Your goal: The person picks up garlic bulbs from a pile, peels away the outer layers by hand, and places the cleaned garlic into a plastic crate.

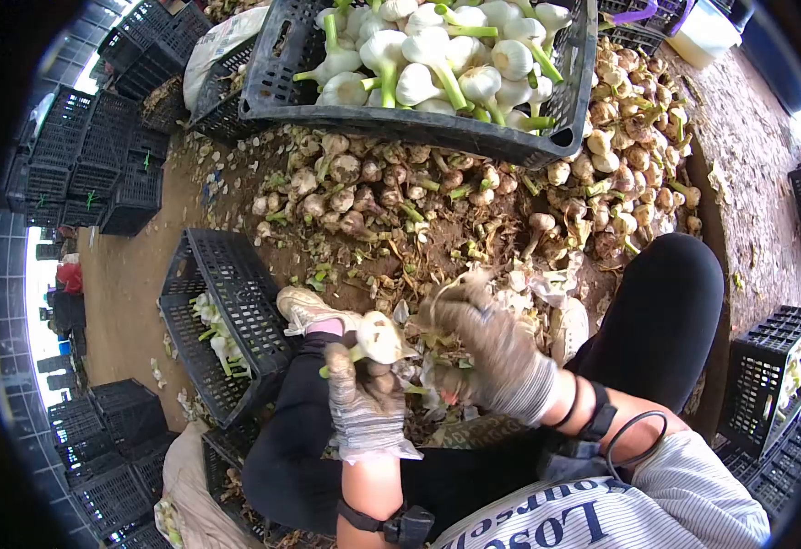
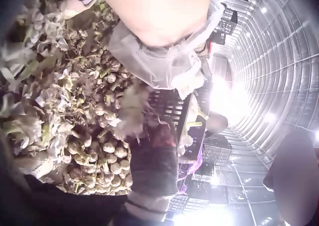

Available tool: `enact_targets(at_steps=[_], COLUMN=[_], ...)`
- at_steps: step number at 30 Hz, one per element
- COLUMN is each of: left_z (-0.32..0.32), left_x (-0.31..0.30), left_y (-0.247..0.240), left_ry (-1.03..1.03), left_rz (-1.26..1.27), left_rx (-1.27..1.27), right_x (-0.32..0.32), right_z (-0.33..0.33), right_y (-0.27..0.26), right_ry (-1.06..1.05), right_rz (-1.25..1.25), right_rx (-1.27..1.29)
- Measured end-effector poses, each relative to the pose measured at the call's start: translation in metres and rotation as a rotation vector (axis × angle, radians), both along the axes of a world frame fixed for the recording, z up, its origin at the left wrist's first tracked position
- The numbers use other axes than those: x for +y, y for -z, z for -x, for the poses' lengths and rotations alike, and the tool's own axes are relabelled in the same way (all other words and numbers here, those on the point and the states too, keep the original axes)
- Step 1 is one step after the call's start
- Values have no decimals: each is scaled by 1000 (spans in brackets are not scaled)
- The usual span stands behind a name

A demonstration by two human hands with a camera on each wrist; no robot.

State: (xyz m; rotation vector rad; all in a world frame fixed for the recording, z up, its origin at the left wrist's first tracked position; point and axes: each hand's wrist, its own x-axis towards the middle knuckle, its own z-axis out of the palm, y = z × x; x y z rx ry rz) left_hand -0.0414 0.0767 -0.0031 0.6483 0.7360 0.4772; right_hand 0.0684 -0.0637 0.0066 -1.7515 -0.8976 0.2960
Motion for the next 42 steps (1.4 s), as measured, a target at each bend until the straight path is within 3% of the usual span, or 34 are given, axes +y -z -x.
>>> enact_targets(at_steps=[3,6,7,9,11,13,14,15,17,18,19,21,24,31,32,33,34,35,37,38,39,41,42], left_z=[-1,1,7,15,14,10,11,10,4,-1,-4,-1,-2,5,5,5,6,6,8,5,4,8,9], left_x=[-15,-10,-5,1,3,2,4,3,-2,-8,-13,-24,-36,-40,-41,-38,-31,-25,-20,-19,-18,-12,-11], left_y=[7,-1,1,3,1,0,1,1,-5,-18,-25,-19,-26,-22,-23,-23,-22,-20,-15,-17,-18,-10,-8], left_ry=[21,157,214,267,184,125,130,116,99,149,200,117,46,73,61,62,87,110,116,79,43,54,87], left_rz=[55,26,-31,-88,-51,-42,-82,-100,-118,-132,-145,-252,-846,-963,-793,-792,-497,-201,-198,-141,-85,-77,-88], left_rx=[93,25,-2,-23,-80,-104,-78,-61,-40,-12,16,76,243,194,227,227,92,-42,-108,-105,-104,-130,-132], right_x=[5,-1,-4,-2,-11,-10,-4,-5,-8,-4,-3,-2,-4,-4,-4,-4,-3,-2,1,-12,-11,-7,-5], right_z=[12,7,9,-6,-20,-24,-15,-6,1,8,12,13,7,10,9,8,6,5,2,-3,-3,-5,2], right_y=[-1,10,9,-12,-6,-10,6,7,-8,-5,-6,-9,-7,5,7,8,10,12,15,12,14,13,7], right_ry=[7,-60,-96,139,266,107,-65,-141,-148,-97,-95,-5,11,32,34,16,-3,-3,146,-21,-23,-213,-165], right_rz=[-33,-97,-249,-459,-723,-434,-600,-481,-76,-60,-60,42,67,157,157,103,47,46,-385,-420,-421,-326,-330], right_rx=[86,111,839,1161,1344,1057,901,782,376,283,286,368,351,255,255,475,693,692,1429,1278,1277,1024,879])
